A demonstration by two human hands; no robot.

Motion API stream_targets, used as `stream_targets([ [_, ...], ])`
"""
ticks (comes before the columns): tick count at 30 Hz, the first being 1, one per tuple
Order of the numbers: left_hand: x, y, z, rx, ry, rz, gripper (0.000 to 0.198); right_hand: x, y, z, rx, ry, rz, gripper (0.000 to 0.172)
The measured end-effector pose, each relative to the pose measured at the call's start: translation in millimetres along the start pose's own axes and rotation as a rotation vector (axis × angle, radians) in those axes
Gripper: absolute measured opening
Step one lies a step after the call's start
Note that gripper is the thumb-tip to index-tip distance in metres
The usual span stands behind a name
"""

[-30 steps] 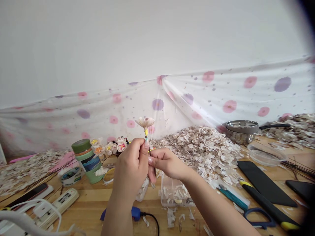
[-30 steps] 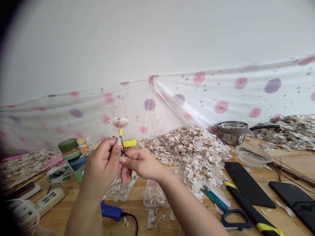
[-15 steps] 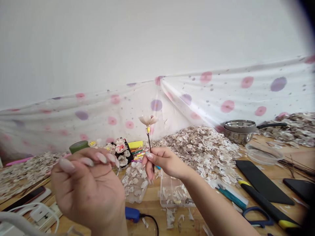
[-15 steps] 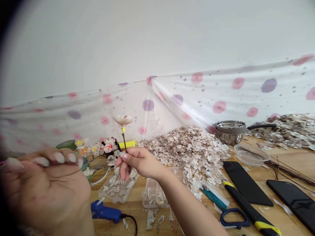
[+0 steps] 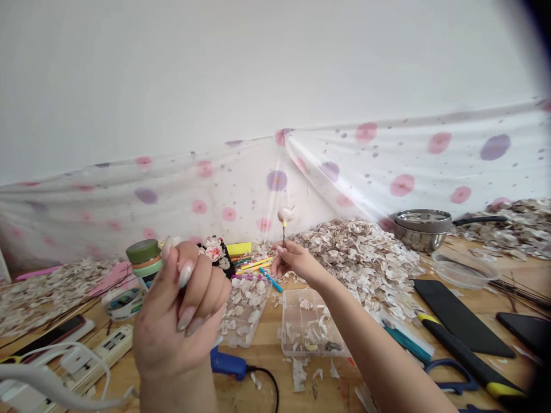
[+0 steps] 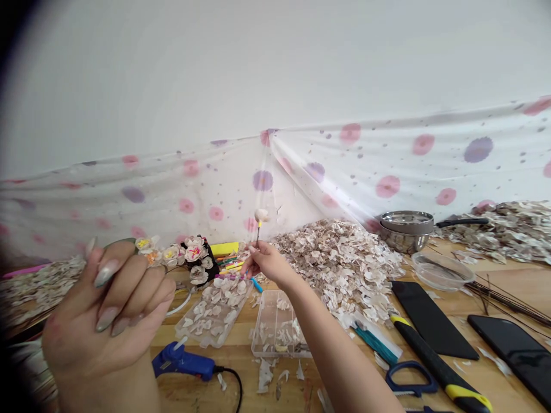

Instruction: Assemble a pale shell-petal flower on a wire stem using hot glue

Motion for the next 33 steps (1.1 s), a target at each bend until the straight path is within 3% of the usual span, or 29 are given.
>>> stream_targets([
  [4,1,2.7,0,0.089,0.015,-0.006,0.031,16,18,27,-0.053,-0.052,0.163,0.018],
  [7,10,14.2,-12,0.360,-0.018,0.070,0.037,15,16,26,-0.037,-0.017,0.149,0.025],
  [8,14,19.7,-19,0.459,-0.026,0.113,0.041,13,13,21,-0.026,0.007,0.128,0.028],
  [10,23,30.9,-36,0.665,0.101,0.163,0.045,6,5,8,-0.010,0.066,0.083,0.032],
  [12,30,38.2,-50,0.762,0.191,0.130,0.048,-3,-3,-6,-0.006,0.122,0.039,0.037],
  [17,33,32.7,-66,0.641,0.263,-0.061,0.046,-21,-21,-28,-0.046,0.128,-0.216,0.048],
  [20,29,24.4,-66,0.568,0.361,-0.091,0.045,-27,-30,-30,-0.120,0.111,-0.375,0.052],
  [24,31,23.0,-61,0.479,0.152,0.007,0.044,-27,-39,-24,-0.200,0.069,-0.501,0.050],
  [30,32,29.4,-63,0.586,-0.122,0.062,0.034,-21,-35,-14,-0.206,-0.019,-0.483,0.039],
  [33,29,21.9,-63,0.507,-0.161,0.029,0.033,-20,-38,-6,-0.375,-0.061,-0.656,0.033],
])
Point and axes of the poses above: each hand's wrist, its own x-axis towards the middle knuckle, its own y-axis out of the back of the hand, z = x × y, the point moved 2 cm from there along x, towards the middle knuckle, and after that the axes turned 3 degrees about -z, right-handed, at the moved point
